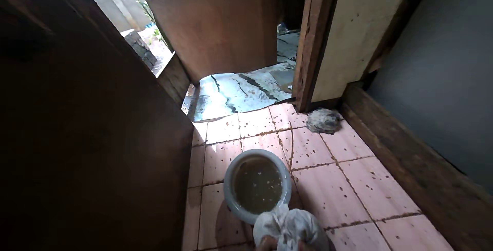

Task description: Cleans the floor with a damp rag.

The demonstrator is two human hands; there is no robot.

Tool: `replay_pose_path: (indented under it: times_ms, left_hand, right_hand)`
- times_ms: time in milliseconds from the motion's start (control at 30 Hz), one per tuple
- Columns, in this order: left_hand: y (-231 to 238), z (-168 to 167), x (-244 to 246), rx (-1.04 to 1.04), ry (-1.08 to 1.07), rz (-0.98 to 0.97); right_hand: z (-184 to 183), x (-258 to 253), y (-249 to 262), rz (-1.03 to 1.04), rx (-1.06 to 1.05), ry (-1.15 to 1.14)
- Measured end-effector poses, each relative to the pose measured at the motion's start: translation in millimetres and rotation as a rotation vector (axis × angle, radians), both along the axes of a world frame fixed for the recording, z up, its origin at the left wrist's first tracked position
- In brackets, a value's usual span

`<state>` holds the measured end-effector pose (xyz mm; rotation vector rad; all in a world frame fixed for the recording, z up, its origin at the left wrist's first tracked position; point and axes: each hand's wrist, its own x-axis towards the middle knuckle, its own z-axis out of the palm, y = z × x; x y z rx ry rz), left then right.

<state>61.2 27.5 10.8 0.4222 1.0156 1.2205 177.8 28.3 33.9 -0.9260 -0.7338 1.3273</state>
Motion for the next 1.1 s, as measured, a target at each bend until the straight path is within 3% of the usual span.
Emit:
replay_pose_path:
  times_ms: [133, 200, 267, 333, 367, 500, 633, 700, 833, 967, 1100]
  left_hand:
    - [16, 11, 0, 0.099, 0.042, 0.113]
    - [23, 21, -2, 0.19, 0.118, 0.18]
    - [34, 32, -3, 0.178, 0.175, 0.22]
    - [45, 37, -11, 0.127, 0.202, 0.143]
    - [53, 34, -16, 0.105, 0.214, 0.085]
    - [68, 30, -28, -0.003, 0.246, 0.002]
    - [75, 20, -42, -0.079, -0.143, -0.074]
    - [79, 17, -42, -0.018, -0.149, -0.009]
    - [88, 23, -32, 0.223, 0.29, 0.269]
    - [104, 4, -47, 0.921, 0.729, 0.186]
    - [115, 4, -50, 1.269, 1.138, 0.132]
  right_hand:
    - [-18, 19, 35, 0.035, 0.29, -0.523]
    - [-16, 24, 55, 0.071, 0.348, -0.657]
    - [-18, 25, 70, 0.28, 0.293, -0.403]
    - [-19, 20, 82, 0.533, 0.161, -0.021]
    - [-17, 18, 86, 0.574, 0.108, 0.051]
    - [1, 0, 98, 0.257, -0.019, -0.098]
    - [-4, -21, 107, 0.079, 0.076, -0.147]
    - [-7, -31, 106, 0.08, 0.117, -0.086]
    - [-3, -39, 123, 0.117, -0.037, 0.075]
    - [7, -38, 147, 0.265, -0.195, 0.219]
    - [-6, -34, 169, 0.489, -0.273, 0.238]
